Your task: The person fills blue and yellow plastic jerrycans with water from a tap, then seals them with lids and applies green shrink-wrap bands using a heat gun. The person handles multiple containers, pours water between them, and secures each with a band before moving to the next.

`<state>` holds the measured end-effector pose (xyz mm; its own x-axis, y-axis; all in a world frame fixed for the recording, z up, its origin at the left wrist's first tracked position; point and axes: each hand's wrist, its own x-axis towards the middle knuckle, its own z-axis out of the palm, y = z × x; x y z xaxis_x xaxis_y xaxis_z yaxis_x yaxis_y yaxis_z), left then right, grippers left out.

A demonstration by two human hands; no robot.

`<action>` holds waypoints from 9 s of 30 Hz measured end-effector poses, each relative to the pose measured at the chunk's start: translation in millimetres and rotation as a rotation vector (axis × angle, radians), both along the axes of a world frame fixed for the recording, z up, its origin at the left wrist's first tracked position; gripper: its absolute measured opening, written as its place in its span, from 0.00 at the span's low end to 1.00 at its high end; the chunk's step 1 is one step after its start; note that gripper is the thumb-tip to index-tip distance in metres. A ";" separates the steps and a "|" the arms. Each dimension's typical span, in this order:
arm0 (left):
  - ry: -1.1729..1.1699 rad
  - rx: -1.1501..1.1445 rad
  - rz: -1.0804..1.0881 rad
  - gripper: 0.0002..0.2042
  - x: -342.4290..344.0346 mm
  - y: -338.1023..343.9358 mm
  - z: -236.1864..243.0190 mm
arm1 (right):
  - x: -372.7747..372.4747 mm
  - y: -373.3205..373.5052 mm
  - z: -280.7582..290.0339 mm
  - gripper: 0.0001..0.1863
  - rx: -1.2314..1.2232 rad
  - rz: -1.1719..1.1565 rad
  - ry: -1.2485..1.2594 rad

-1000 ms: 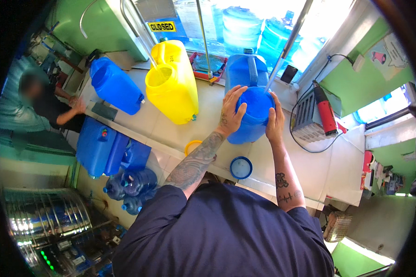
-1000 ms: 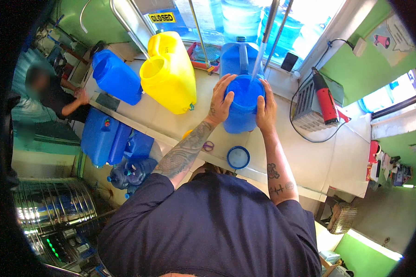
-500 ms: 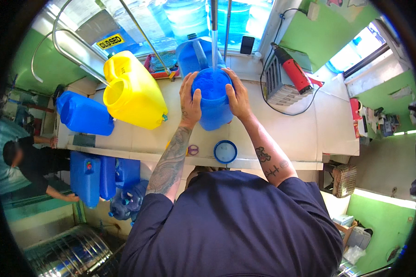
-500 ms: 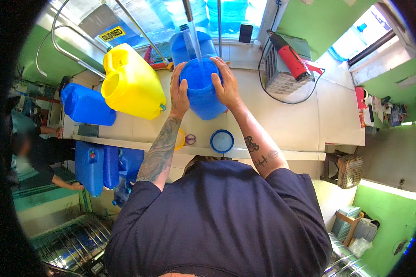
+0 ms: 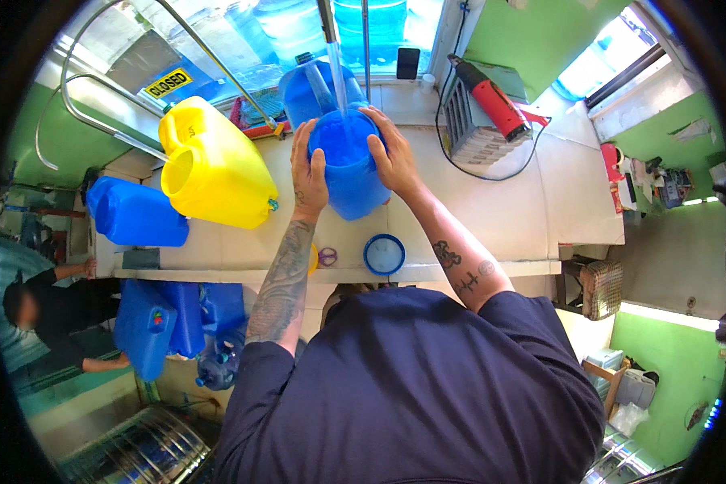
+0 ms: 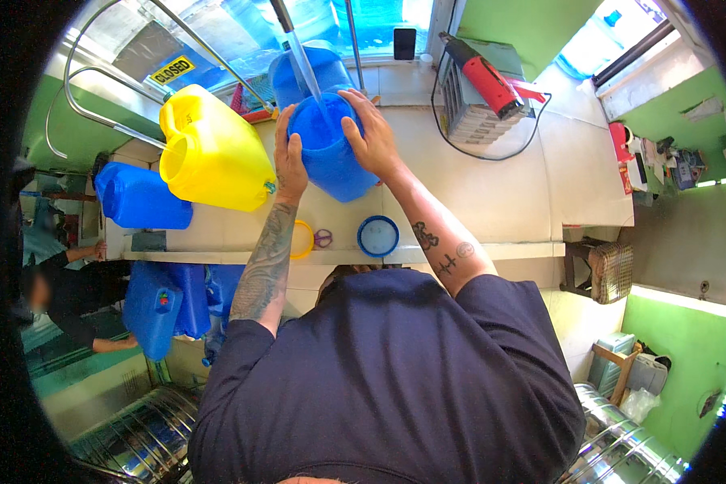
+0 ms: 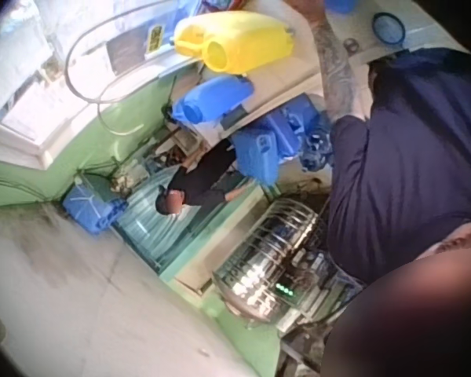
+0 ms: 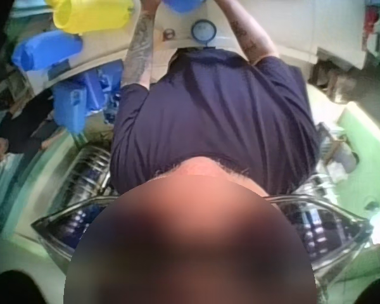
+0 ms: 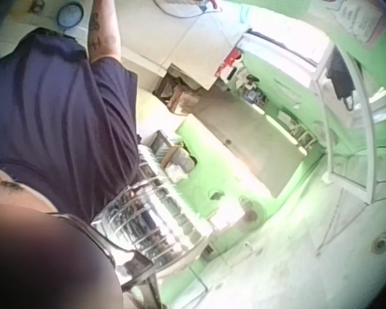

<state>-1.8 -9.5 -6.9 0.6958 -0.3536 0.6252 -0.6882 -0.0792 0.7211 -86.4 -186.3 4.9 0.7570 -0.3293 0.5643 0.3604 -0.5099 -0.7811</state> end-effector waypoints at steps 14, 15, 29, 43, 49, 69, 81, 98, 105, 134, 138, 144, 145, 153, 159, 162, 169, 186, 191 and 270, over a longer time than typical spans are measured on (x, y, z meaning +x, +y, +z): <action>1.813 -0.298 -1.105 0.29 -159.8 -65.6 69.5 | 7.2 -0.7 -14.2 0.27 0.013 -0.017 -0.078; 1.869 -0.342 -0.942 0.29 -156.4 -67.4 66.3 | 6.7 -0.8 -15.7 0.27 0.017 -0.012 -0.054; 0.839 -0.245 0.181 0.17 -50.3 162.8 2.0 | 4.5 -2.2 -20.3 0.37 0.000 -0.036 -0.005; 0.448 -0.417 0.473 0.13 9.6 222.6 44.3 | 1.8 3.4 -4.7 0.40 0.033 -0.030 0.108; 0.196 -0.251 0.472 0.18 103.3 258.4 41.3 | -5.3 6.1 4.0 0.32 -0.002 -0.094 0.185; 0.083 -0.097 0.107 0.22 185.9 272.4 -15.4 | 2.3 55.7 -12.6 0.34 -0.030 -0.562 -0.042; 0.247 -0.226 0.065 0.23 171.3 265.4 -1.7 | 0.7 70.0 3.4 0.35 0.023 -0.610 0.025; 0.023 0.044 0.196 0.28 182.3 271.9 -0.5 | 3.7 61.5 -11.9 0.24 0.050 -0.603 -0.141; -0.188 0.105 0.170 0.27 194.0 276.4 -11.7 | 1.6 62.5 -10.6 0.25 0.081 -0.640 -0.043; 0.159 -0.200 0.104 0.20 179.1 269.2 -10.7 | 2.4 62.5 -9.8 0.32 0.073 -0.598 0.007; 0.217 -0.234 0.083 0.20 179.3 268.6 -12.3 | 1.7 62.1 -8.5 0.32 0.062 -0.616 0.021; 0.145 -0.187 0.118 0.20 179.8 269.1 -11.9 | 2.1 60.9 -9.4 0.32 0.083 -0.603 0.021; 0.151 -0.197 0.112 0.20 180.2 269.1 -12.0 | 2.1 60.9 -9.4 0.32 0.075 -0.603 0.020; 0.135 -0.185 0.126 0.20 181.7 269.2 -14.8 | 2.3 63.6 -8.4 0.33 0.057 -0.626 0.030; 0.130 -0.173 0.118 0.20 179.9 269.9 -11.6 | 2.8 62.9 -10.3 0.32 0.090 -0.626 0.031; 0.148 -0.194 0.110 0.20 179.2 269.5 -11.4 | 1.8 62.5 -10.6 0.33 0.087 -0.615 0.035; 0.123 -0.178 0.131 0.20 179.4 270.3 -11.8 | -0.1 62.2 -11.0 0.34 0.081 -0.594 0.044; 0.231 -0.241 0.042 0.22 182.0 270.0 -14.7 | 1.7 64.9 -8.5 0.30 0.079 -0.624 0.010; 0.240 -0.256 0.037 0.22 180.3 269.8 -14.3 | 2.2 63.4 -10.2 0.30 0.132 -0.602 0.013; 0.226 -0.251 0.041 0.22 181.0 269.7 -15.0 | 0.9 63.6 -9.1 0.34 0.111 -0.591 0.003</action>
